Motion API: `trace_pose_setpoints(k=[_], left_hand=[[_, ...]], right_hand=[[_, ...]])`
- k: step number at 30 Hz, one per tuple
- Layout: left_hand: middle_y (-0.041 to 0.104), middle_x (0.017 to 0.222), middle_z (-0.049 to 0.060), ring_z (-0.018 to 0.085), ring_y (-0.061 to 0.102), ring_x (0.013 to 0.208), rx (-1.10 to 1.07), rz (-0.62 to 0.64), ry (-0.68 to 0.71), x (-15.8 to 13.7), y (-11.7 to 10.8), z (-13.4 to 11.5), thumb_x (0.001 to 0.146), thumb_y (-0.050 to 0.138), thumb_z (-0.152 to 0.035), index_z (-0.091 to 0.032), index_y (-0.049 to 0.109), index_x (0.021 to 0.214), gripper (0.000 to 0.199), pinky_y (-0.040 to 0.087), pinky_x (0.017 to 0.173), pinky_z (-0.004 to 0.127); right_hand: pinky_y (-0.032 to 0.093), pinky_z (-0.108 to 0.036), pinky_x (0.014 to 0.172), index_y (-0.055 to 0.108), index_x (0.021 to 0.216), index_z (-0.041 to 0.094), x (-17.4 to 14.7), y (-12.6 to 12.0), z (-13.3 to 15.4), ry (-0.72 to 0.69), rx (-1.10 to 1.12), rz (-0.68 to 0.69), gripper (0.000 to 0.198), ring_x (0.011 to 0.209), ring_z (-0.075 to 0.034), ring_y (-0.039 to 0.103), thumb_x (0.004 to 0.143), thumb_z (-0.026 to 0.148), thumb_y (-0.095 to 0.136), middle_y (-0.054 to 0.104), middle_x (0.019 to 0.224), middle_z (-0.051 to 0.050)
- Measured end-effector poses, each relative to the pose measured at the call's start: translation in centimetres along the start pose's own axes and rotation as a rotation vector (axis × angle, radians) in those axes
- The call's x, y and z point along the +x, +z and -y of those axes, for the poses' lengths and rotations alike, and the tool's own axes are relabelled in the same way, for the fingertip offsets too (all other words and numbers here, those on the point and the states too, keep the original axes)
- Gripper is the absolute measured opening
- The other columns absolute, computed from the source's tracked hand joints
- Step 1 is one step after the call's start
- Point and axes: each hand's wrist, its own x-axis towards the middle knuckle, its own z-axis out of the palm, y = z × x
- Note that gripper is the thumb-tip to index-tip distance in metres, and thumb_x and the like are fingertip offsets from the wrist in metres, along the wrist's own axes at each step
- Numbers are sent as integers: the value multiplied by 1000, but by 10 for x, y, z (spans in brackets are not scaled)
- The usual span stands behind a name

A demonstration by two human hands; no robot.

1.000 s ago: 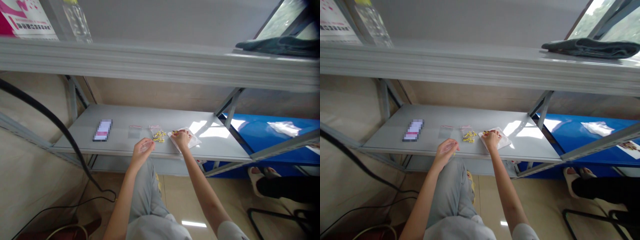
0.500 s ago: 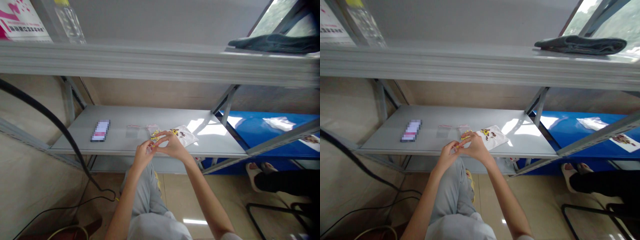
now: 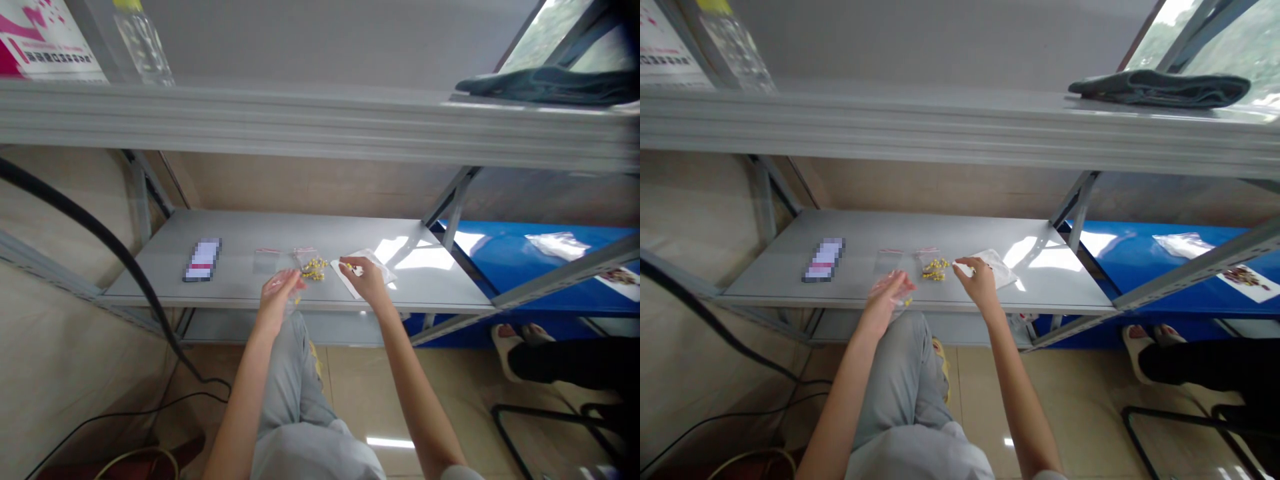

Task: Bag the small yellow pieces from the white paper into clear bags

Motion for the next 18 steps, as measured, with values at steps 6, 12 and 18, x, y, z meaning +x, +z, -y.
trace_pose_setpoints(k=[6, 12, 18], left_hand=[[62, 69, -2, 13, 63, 63, -268, 77, -138, -2, -5, -13, 56, 78, -44, -16, 60, 75, 39, 48, 73, 30], [60, 67, -1, 13, 61, 61, -260, 133, -111, 0, -7, -8, 62, 72, -48, -16, 60, 77, 38, 49, 69, 30], [59, 69, -1, 12, 61, 65, -152, 136, -35, 3, -6, -4, 65, 73, -41, -15, 63, 72, 29, 49, 73, 29]], right_hand=[[46, -28, 63, 71, 79, 17, -16, 21, -71, 246, -237, 69, 17, 68, -19, 62, 67, 28, 65, 69, 80, -7], [41, -26, 65, 71, 89, 21, -25, 39, -76, 285, -268, 67, 25, 78, -18, 60, 75, 37, 59, 67, 91, -7], [38, -25, 65, 69, 97, 26, -33, 54, -62, 252, -261, 108, 27, 76, -16, 59, 73, 35, 59, 67, 89, -2]])
